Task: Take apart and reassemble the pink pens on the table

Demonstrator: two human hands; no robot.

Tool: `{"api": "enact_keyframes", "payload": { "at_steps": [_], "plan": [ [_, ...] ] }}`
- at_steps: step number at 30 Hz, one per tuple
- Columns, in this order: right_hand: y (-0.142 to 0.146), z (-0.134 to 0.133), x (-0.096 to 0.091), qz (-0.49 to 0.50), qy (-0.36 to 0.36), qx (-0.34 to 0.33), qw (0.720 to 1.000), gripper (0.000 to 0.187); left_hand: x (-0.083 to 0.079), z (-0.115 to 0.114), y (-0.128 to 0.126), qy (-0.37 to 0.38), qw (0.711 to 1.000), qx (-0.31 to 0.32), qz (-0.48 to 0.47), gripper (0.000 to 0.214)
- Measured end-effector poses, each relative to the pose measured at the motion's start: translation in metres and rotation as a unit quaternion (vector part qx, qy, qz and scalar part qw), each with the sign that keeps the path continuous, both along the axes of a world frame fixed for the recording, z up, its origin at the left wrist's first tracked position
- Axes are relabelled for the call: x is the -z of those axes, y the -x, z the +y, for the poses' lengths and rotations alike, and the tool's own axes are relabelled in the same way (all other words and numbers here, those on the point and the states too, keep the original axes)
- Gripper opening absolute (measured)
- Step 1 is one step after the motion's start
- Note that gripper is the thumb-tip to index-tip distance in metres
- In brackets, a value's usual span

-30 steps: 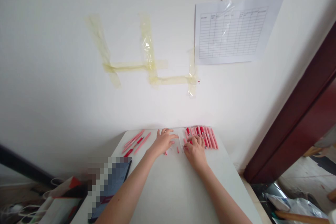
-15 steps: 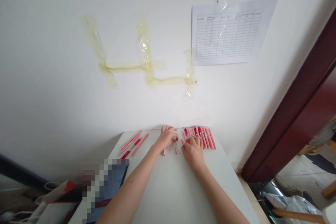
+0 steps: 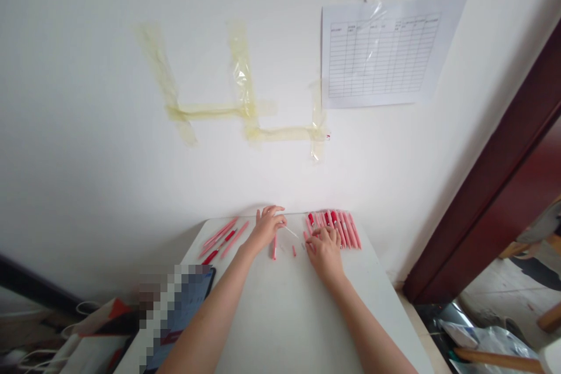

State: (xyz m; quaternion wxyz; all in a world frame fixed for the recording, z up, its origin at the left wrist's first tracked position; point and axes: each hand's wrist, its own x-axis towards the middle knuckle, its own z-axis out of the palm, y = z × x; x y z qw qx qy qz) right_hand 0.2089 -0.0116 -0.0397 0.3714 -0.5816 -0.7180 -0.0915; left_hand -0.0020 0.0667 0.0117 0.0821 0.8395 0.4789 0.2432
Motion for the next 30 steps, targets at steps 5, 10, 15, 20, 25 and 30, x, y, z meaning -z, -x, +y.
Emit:
{"api": "enact_keyframes", "payload": {
  "at_steps": [5, 10, 15, 20, 25, 30],
  "plan": [
    [0.005, 0.000, 0.002, -0.005, 0.001, -0.007, 1.000, 0.010, -0.002, -0.021, 0.016, -0.058, 0.996, -0.073, 0.001, 0.020],
    [0.007, -0.002, 0.002, -0.004, 0.007, -0.019, 1.000, 0.010, 0.000, -0.045, 0.027, -0.086, 0.988, -0.124, -0.013, 0.016],
    [0.008, -0.001, 0.002, -0.007, 0.012, -0.018, 1.000, 0.009, 0.006, -0.057, 0.029, -0.101, 0.984, -0.146, -0.025, 0.013],
    [0.010, 0.000, 0.002, -0.013, 0.013, -0.012, 1.000, 0.010, 0.015, -0.059, 0.026, -0.092, 0.983, -0.154, -0.037, 0.012],
    [0.011, 0.001, 0.002, -0.032, -0.002, -0.003, 0.999, 0.013, 0.024, -0.060, 0.022, -0.093, 0.984, -0.143, -0.054, 0.010],
    [0.006, 0.004, 0.004, -0.022, -0.021, -0.001, 1.000, 0.011, 0.028, -0.060, 0.019, -0.105, 0.983, -0.134, -0.068, 0.010]
  ]
}}
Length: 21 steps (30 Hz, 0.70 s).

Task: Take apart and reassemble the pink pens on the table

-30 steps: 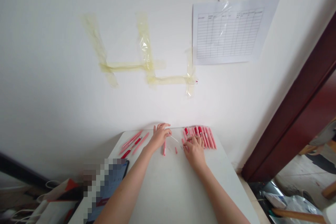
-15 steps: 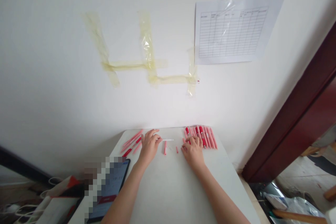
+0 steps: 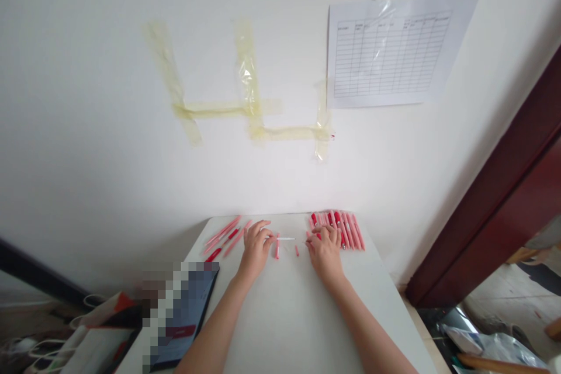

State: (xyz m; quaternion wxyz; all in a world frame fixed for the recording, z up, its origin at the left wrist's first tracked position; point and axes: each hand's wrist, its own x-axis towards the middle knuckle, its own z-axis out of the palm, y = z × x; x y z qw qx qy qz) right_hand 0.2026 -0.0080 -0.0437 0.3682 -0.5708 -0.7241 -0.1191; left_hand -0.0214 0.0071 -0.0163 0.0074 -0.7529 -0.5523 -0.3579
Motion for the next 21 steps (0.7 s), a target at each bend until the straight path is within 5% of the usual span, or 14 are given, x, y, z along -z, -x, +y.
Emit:
{"api": "enact_keyframes", "payload": {
  "at_steps": [21],
  "plan": [
    [0.000, -0.006, -0.013, 0.056, -0.027, -0.059, 0.996, 0.013, -0.001, -0.003, -0.002, -0.014, 1.000, 0.017, -0.001, 0.006]
  ]
}}
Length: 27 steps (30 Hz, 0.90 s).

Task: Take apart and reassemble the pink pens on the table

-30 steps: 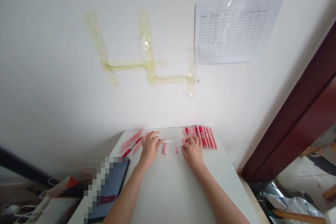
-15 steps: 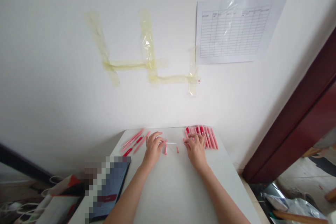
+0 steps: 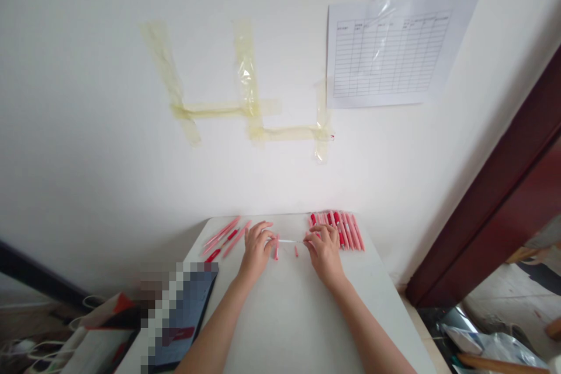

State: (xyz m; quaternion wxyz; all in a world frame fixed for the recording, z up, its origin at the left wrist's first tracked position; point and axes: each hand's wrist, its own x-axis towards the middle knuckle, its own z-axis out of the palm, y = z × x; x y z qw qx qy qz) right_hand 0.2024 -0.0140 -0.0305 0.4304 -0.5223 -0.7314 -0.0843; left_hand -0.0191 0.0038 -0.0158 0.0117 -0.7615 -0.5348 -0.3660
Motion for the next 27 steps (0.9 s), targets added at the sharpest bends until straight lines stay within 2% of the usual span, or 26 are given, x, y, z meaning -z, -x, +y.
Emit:
{"api": "enact_keyframes", "payload": {
  "at_steps": [10, 27],
  "plan": [
    [0.0009, -0.0006, 0.0025, 0.010, 0.014, -0.014, 1.000, 0.013, -0.0031, -0.0036, -0.0046, 0.014, 1.000, 0.016, -0.008, 0.003],
    [-0.0008, 0.0027, 0.0038, -0.023, -0.044, -0.005, 0.999, 0.010, -0.0006, -0.0031, -0.0048, -0.012, 0.999, 0.032, 0.009, 0.004]
  ]
}}
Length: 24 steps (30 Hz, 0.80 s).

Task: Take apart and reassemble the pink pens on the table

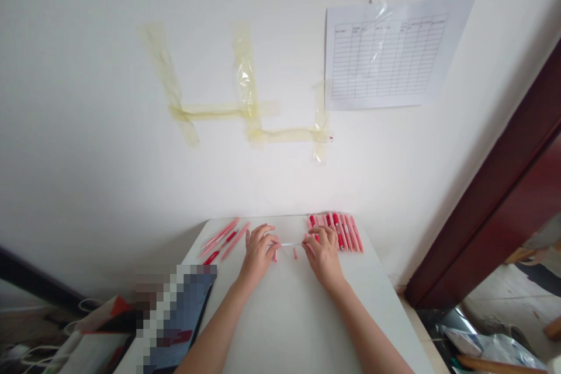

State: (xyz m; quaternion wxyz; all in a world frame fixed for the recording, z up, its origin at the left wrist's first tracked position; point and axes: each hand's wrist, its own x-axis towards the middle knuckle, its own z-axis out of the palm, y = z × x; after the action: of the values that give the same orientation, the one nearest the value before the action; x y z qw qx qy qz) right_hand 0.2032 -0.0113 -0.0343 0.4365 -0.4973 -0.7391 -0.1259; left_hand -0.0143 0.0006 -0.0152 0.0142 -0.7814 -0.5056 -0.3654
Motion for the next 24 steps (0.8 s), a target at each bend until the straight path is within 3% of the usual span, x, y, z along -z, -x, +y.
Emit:
{"api": "enact_keyframes", "payload": {
  "at_steps": [15, 19, 24],
  "plan": [
    [0.003, -0.005, -0.005, 0.012, 0.039, -0.017, 0.999, 0.017, 0.002, -0.001, -0.004, 0.034, 0.999, 0.009, -0.016, 0.006],
    [-0.005, -0.002, -0.002, 0.039, 0.060, 0.025, 0.997, 0.027, 0.005, 0.002, -0.002, 0.025, 0.999, -0.012, -0.021, 0.005],
    [-0.016, 0.004, 0.008, 0.013, 0.080, 0.096, 0.992, 0.024, 0.006, 0.004, 0.002, 0.015, 0.999, -0.033, -0.032, 0.006]
  ]
}}
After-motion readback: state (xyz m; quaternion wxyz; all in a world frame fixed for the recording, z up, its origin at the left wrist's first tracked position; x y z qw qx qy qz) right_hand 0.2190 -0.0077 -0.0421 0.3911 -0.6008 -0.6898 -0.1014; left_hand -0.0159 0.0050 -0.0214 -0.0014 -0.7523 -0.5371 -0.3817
